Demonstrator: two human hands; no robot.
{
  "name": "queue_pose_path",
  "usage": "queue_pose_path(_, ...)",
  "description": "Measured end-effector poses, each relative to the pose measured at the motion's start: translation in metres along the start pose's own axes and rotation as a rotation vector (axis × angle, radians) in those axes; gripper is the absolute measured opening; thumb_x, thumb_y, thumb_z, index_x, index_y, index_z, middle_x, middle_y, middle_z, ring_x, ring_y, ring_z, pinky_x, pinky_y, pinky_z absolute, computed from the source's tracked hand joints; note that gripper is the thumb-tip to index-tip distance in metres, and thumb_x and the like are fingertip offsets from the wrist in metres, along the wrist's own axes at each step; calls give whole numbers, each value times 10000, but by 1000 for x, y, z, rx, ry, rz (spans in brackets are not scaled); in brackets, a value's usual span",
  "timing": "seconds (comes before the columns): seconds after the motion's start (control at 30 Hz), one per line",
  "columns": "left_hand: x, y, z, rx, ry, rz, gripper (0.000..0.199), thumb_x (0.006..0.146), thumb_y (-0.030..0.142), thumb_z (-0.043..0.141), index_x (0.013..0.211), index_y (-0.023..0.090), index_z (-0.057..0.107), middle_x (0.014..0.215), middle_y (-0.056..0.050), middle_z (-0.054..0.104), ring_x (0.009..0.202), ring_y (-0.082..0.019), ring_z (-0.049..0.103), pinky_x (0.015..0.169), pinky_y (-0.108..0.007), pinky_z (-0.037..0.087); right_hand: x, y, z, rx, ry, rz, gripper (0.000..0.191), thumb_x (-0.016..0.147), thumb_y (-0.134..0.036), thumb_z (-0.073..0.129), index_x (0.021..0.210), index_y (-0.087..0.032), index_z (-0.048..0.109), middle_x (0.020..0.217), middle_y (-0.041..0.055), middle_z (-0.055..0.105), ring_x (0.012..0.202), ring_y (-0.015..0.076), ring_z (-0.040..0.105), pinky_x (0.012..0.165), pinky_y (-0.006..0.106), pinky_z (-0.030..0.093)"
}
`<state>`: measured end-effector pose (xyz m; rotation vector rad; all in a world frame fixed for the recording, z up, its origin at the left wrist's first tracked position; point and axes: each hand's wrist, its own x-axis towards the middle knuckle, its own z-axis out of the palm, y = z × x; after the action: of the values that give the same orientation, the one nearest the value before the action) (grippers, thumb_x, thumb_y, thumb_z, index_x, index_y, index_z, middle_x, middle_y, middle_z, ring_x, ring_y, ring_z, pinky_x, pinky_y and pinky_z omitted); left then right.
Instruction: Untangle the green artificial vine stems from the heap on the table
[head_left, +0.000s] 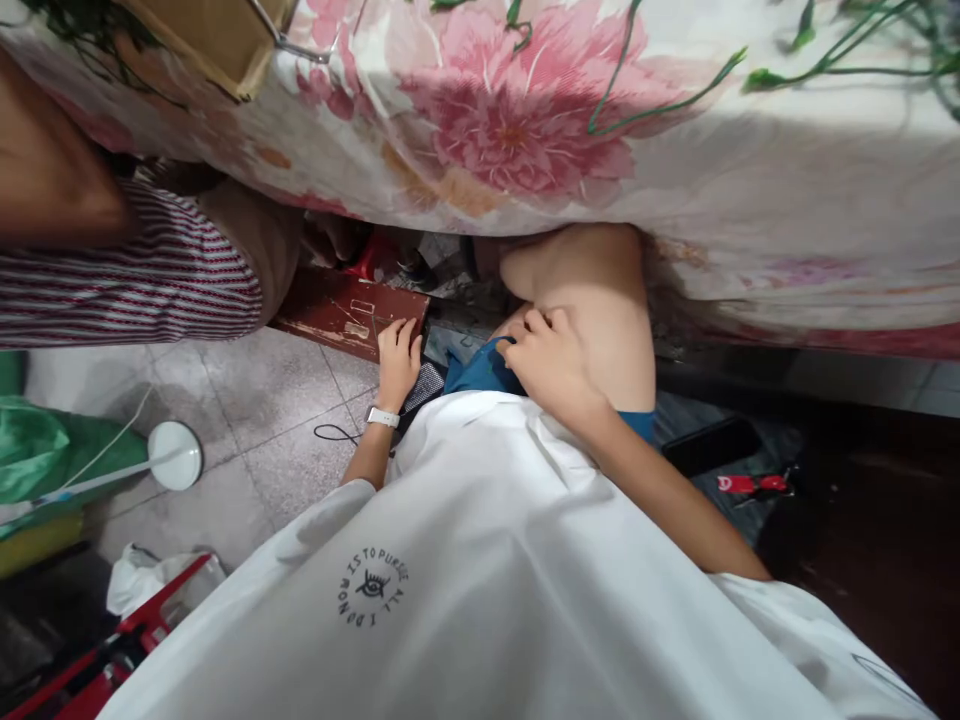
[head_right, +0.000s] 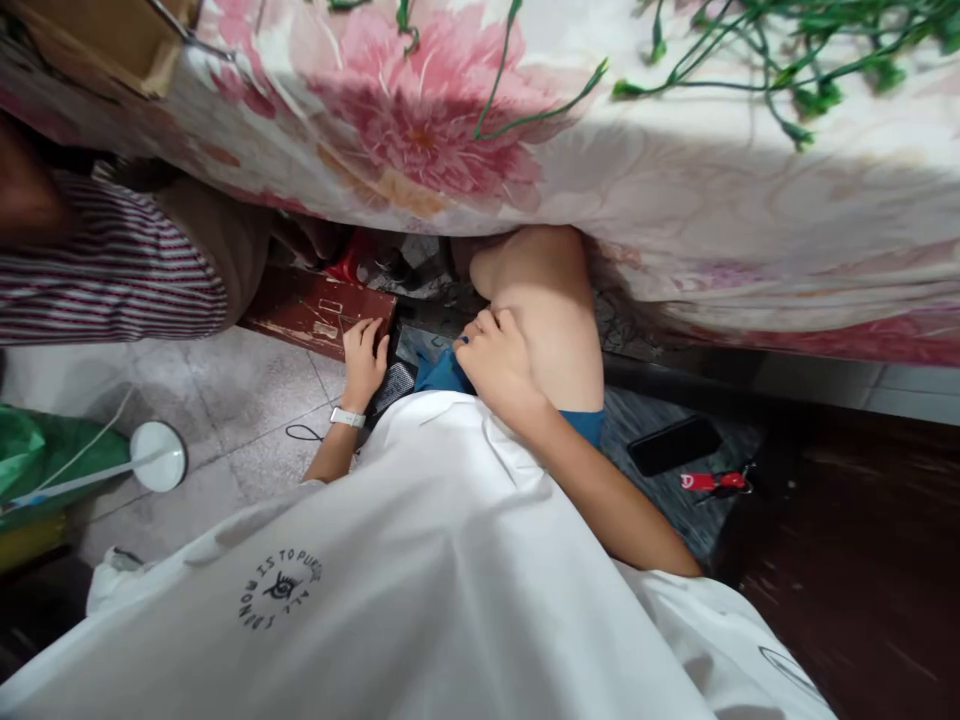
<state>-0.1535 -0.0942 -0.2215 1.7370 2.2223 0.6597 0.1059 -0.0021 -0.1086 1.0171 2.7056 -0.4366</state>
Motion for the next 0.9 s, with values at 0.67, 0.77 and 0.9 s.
queue_pose_path(0.67,-28,6,-1,-46,196,-135,371,1025,443,559,1172,136,710,1298,-190,488,1149,-263,584,1068,-469,514,154,-6,61,133,-280,-89,341,994,-314,665,1294,-154,661,1349,142,660,1268,271,628,1068,473,550)
queue_pose_path(0.77,-24,4,-3,22,197,-255,564,993,490,605,1392,93,576,1384,-249,437,1318,-357,465,1159,-562,402,152,-7,65,140,-250,-111,480,936,-117,666,1413,-107,609,1379,231,656,1422,357,508,1135,460,467)
queue_pose_path(0.9,-15,-6,-4,49,77,-288,455,1040,412,509,1365,102,583,1288,-232,535,1243,-353,505,1132,-570,406,156,-12,65,162,-294,-175,558,967,-124,615,1513,-208,539,1436,200,629,1323,328,611,1042,402,521)
